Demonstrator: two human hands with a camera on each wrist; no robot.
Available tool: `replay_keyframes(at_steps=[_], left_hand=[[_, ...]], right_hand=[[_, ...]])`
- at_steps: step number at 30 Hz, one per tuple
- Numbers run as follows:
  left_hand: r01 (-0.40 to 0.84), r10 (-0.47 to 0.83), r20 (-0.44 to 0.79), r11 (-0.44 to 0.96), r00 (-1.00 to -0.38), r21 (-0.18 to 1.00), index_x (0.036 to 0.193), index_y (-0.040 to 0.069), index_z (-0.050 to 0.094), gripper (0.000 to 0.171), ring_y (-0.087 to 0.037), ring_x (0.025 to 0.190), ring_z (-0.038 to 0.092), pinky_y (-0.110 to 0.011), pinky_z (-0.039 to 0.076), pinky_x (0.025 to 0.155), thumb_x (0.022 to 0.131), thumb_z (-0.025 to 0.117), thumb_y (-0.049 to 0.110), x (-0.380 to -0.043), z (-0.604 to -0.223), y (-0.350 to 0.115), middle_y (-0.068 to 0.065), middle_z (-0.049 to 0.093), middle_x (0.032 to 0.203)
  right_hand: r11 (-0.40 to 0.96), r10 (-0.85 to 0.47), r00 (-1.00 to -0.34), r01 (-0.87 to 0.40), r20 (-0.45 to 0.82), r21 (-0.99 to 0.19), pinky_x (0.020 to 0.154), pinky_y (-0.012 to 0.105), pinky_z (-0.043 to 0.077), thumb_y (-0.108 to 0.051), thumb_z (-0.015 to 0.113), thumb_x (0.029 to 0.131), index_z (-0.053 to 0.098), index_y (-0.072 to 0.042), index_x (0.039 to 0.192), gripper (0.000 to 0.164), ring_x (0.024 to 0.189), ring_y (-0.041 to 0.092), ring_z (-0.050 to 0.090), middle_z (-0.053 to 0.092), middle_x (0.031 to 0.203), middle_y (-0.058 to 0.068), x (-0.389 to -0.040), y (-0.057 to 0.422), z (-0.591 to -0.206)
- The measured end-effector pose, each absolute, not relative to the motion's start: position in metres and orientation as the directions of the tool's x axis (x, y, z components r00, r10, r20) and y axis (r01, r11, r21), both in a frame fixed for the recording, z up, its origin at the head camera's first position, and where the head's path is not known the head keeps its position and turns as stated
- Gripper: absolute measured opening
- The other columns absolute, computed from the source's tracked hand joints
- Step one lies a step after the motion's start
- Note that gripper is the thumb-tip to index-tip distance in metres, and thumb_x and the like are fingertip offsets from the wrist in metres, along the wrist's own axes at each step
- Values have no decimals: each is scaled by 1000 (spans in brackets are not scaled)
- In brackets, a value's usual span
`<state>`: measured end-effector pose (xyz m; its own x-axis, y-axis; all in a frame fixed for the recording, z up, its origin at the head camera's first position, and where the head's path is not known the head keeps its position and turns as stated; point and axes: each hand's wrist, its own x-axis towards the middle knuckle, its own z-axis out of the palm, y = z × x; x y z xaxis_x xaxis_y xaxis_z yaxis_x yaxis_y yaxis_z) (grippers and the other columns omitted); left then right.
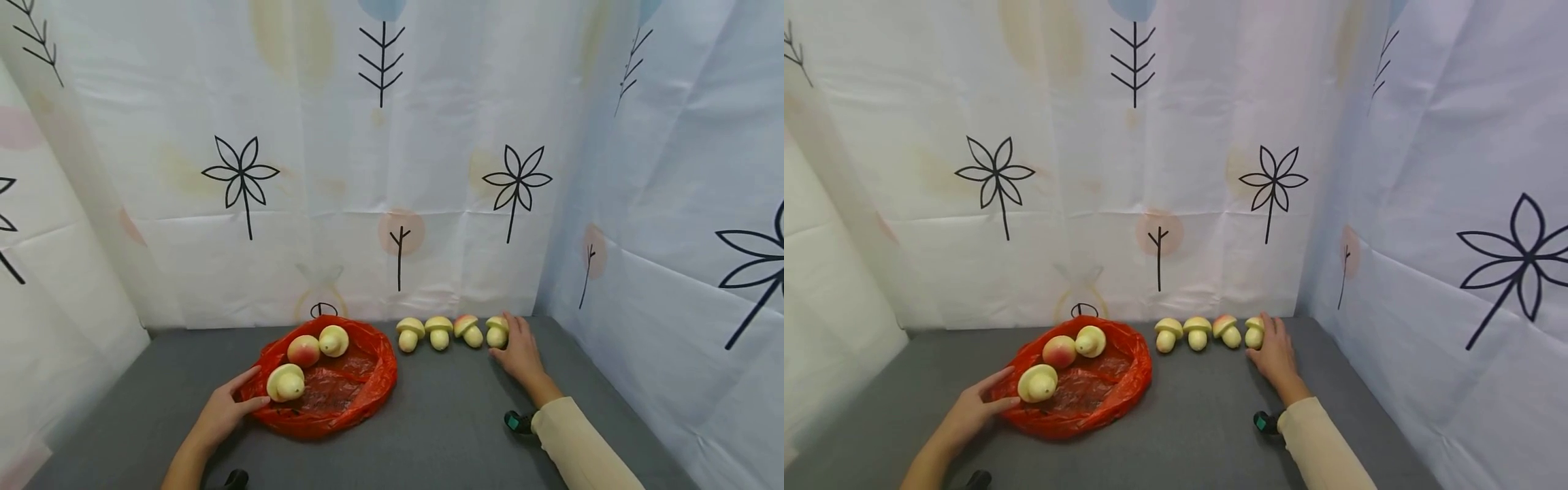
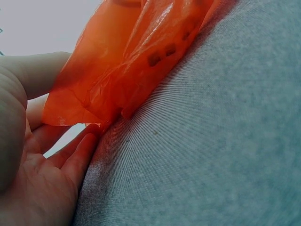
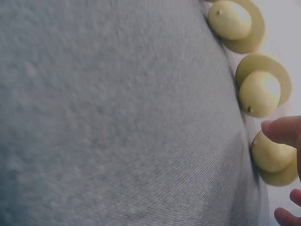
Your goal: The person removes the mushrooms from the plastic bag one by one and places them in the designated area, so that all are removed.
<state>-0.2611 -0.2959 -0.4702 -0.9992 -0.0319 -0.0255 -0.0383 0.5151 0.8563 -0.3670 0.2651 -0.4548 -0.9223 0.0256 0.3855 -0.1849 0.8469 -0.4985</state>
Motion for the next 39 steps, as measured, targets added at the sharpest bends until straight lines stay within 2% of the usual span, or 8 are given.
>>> replay_keyframes(at_steps=[10,16,25,32,39], left_hand=[[-26,-27,-15,513,-1000,858,151,4,34,84,-47,139,23,-63,23,108,86,74,39,-258,-468,-295,-30,28,151],[-20,-26,-8,507,-1000,862,151,4,34,83,-47,138,24,-62,24,108,86,74,38,-258,-469,-295,-30,29,151],[-28,-29,-15,500,-999,866,151,4,34,84,-46,138,26,-62,26,107,86,74,39,-255,-466,-293,-30,29,151],[-15,-25,-3,500,-1000,866,150,4,35,81,-47,138,25,-63,24,108,86,74,36,-255,-466,-293,-30,30,151],[-23,-27,-11,505,-1000,863,150,4,35,82,-46,138,25,-63,24,108,87,73,38,-255,-466,-294,-29,30,151]], right_hand=[[832,22,-921,-199,390,-518,98,66,31,-13,79,82,26,-1,150,86,129,53,29,25,147,30,-351,252,-443],[809,-7,-917,-240,399,-537,100,64,31,-15,78,83,28,1,149,84,132,49,30,26,148,29,-337,233,-439],[733,-88,-925,-312,370,-605,100,62,34,-16,77,85,25,-5,151,84,137,45,28,25,152,25,-321,196,-432],[651,-167,-906,-398,390,-646,97,60,39,-16,79,84,31,-7,151,83,134,42,36,31,151,21,-306,160,-428],[560,-255,-880,-473,402,-680,96,58,42,-16,79,83,36,-5,148,78,127,41,45,40,147,19,-293,123,-426]])
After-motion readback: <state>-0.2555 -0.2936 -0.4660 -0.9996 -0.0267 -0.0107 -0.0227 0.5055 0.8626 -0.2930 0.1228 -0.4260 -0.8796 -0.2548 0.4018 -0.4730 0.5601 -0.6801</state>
